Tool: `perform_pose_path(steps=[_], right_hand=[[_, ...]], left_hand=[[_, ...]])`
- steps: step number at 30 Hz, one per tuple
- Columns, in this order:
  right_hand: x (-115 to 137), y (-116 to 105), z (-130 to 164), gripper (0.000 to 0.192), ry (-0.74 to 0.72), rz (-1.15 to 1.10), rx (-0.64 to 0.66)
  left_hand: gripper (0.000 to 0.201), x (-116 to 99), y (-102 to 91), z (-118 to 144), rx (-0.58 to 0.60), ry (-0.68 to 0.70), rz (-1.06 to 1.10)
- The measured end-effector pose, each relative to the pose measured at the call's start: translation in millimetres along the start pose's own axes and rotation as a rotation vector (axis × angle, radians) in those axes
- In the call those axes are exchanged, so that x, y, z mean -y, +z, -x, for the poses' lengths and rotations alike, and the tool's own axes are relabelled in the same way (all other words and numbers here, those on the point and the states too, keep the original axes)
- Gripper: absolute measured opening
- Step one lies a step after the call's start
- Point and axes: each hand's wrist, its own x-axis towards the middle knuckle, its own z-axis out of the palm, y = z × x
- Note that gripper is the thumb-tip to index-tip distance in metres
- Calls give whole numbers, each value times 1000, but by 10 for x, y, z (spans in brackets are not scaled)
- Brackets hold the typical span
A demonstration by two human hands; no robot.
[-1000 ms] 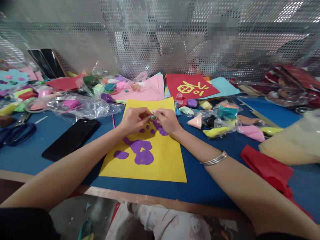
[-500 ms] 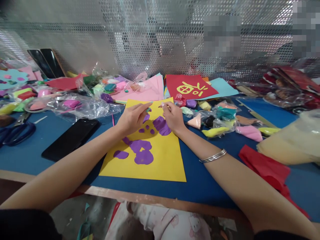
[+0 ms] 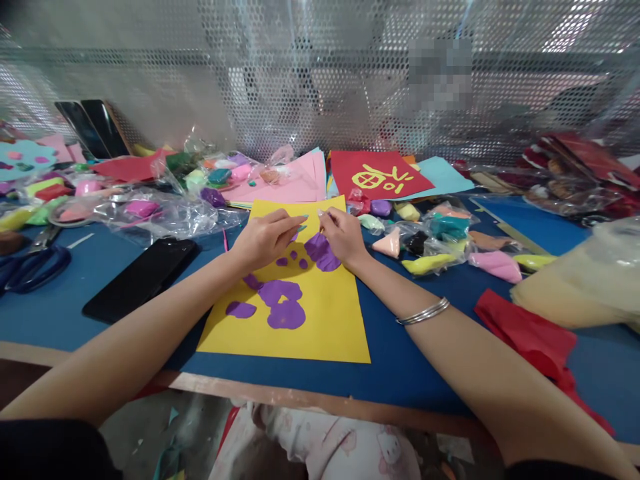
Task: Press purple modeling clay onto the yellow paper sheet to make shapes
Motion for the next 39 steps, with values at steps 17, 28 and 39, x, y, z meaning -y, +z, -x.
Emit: perform_pose_path(steps=[17,28,39], right_hand=[[42,-6,29,45,-34,36,50],[46,-2,31,45,-44,58,77],[44,-9,33,45,-64,72,88]], left_hand=[[27,6,16,2,78,22,50],[14,6,11,4,2,3,71],[21,38,49,-1,21,23,53]])
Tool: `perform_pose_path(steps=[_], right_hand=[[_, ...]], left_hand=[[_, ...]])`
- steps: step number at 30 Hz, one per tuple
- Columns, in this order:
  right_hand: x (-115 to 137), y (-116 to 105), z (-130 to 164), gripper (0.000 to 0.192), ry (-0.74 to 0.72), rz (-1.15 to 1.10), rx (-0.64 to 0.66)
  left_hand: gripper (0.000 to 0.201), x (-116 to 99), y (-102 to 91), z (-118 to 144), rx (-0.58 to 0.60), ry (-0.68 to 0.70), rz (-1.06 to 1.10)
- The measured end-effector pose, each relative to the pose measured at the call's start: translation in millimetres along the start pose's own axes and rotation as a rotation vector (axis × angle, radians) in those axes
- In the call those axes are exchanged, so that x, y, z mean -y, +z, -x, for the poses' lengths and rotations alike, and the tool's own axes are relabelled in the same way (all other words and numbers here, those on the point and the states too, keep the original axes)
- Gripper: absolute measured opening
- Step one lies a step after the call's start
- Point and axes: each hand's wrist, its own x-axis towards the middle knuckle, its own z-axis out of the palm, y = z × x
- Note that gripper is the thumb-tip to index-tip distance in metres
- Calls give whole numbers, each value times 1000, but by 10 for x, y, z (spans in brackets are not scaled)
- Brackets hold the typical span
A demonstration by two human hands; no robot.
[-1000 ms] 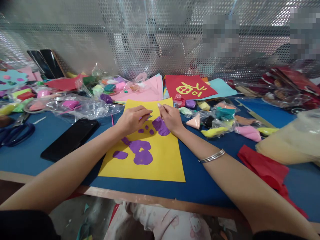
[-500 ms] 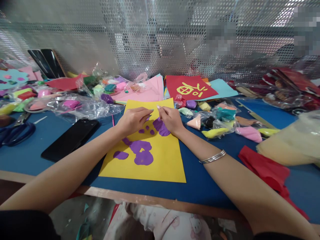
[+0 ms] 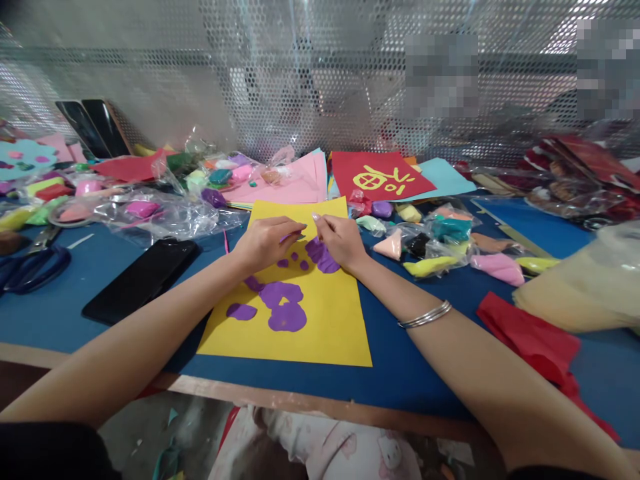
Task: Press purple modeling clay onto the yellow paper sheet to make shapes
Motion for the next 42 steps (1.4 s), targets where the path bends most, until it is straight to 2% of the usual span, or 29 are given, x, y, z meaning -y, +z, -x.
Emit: perform_pose_path(steps=[3,9,16,23,30,34,42], right_hand=[[-6,8,-1,45,-3,-1,1],[-10,9,-11,46,-8,5,5],[-13,5,-2,45,-21,19,15],[-9,3,-7,45,-22,33,19],[-19,2,-11,45,-32,45,32],[-23,8,-3,48,-23,39,30],[-20,22,0,52,-10,64,-15]], left_hand=[[15,-19,-25,0,20,-4,13],[27,-36,-8,3,28,-19,-14],[14,-44,-33,-2,79,-52,62],[25,-48,-1,0,58,-12,24],[15,-32,-15,-4,80,21,54],[25,-50,-31,-8,98,2,27],[27,-54,4,-7,58,-8,-2]])
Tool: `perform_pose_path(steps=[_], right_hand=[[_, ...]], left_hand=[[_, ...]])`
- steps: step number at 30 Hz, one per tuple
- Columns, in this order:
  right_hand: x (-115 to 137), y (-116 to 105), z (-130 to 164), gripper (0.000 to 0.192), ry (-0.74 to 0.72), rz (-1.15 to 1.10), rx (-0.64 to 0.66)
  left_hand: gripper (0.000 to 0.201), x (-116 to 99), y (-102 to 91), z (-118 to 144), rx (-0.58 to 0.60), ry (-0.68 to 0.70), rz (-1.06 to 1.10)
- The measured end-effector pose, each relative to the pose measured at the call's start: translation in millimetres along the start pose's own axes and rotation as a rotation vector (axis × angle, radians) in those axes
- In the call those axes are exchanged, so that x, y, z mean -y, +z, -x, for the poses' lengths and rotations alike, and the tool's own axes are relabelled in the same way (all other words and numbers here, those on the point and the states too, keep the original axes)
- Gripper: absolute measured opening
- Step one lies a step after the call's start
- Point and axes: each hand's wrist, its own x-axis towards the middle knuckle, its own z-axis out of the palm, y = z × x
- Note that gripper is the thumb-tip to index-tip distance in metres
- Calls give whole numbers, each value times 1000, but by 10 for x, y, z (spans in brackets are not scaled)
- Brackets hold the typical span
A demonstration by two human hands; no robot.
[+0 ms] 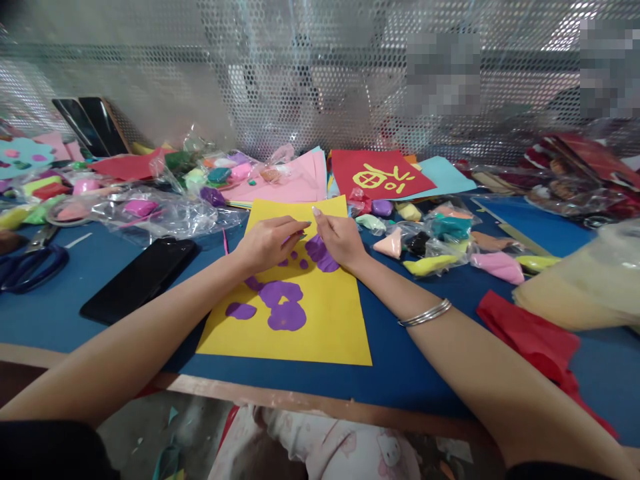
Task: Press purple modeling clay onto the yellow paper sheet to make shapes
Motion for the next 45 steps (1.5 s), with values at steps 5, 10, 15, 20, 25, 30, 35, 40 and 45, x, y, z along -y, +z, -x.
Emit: perform_pose_path(steps=[5,10,15,20,25,30,35,40,45], right_hand=[[-15,2,-16,43,1,8,-33],[-36,13,-17,41,14,-17,-28],[-33,19,-6,47,13,-31,-19],[-4,5,-9,45,-6,5,-16],[10,-6,-10,45,-21,39,-19],[-6,2,-11,44,-18,32,-17],[-22,2,-11,43,-12,8,-2],[-43,-2,-3,38,-11,-19,8],[-18,-14,1,34,-12,17,-30]], left_hand=[[16,-4,-42,-5,56,22,18],[23,-7,-47,-1,62,11,8],[27,-14,1,7,28,-8,-37],[25,-8,-24,3,57,-1,7],[19,-8,-59,-2,99,1,21],[29,-15,-25,4,87,39,-36],[29,-9,-8,6,24,19,1],[20,-3,-37,0,14,-3,19],[19,-15,-55,-6,36,1,36]])
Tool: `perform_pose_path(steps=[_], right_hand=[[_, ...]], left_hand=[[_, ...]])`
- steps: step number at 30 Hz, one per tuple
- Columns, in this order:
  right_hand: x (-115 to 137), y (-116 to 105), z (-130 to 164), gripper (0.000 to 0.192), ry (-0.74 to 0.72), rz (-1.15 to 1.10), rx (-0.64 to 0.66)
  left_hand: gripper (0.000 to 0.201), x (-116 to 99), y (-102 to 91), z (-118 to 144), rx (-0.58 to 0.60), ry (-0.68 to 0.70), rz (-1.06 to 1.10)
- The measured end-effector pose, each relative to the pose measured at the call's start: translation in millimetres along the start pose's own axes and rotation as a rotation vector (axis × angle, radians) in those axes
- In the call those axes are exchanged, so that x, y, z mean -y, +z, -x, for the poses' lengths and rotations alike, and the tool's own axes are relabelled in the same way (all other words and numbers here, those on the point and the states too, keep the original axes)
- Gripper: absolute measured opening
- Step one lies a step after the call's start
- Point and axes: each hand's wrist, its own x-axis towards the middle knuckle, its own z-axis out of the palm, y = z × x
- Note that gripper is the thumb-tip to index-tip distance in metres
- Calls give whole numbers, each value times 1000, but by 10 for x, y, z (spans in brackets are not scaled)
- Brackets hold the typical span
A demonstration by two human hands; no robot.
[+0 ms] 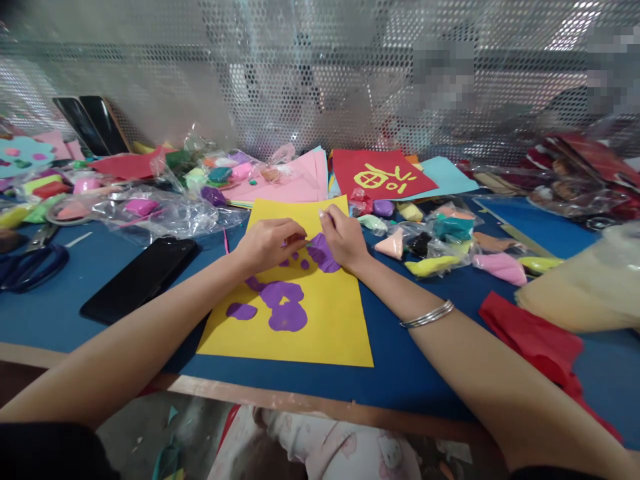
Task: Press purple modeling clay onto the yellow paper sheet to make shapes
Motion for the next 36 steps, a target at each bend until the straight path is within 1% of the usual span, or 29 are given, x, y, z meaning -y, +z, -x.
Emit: perform_pose_path(steps=[3,6,10,17,20,24,28,31,36], right_hand=[[28,-10,1,35,-7,33,-11],[44,-13,1,38,-24,58,-12],[46,-13,-1,41,-94,101,-10],[41,-15,0,48,-146,132,4],[34,-14,1,50,-141,129,8],[21,-11,-3,49,-110,134,-4],[11,-6,-5,42,-92,143,0],[7,-1,-5,39,-91,150,13],[-2,5,-2,38,-106,162,29]], left_hand=[[26,-9,11,0,10,-27,-11],[26,-13,20,4,12,-43,-34],[26,-5,23,11,2,-25,-54],[17,21,30,16,-62,21,-27],[12,17,18,15,-54,18,-4],[20,8,19,15,-31,14,-25],[25,0,40,17,-38,12,-60],[24,1,44,14,-36,8,-45],[18,5,21,9,11,-24,-24]])
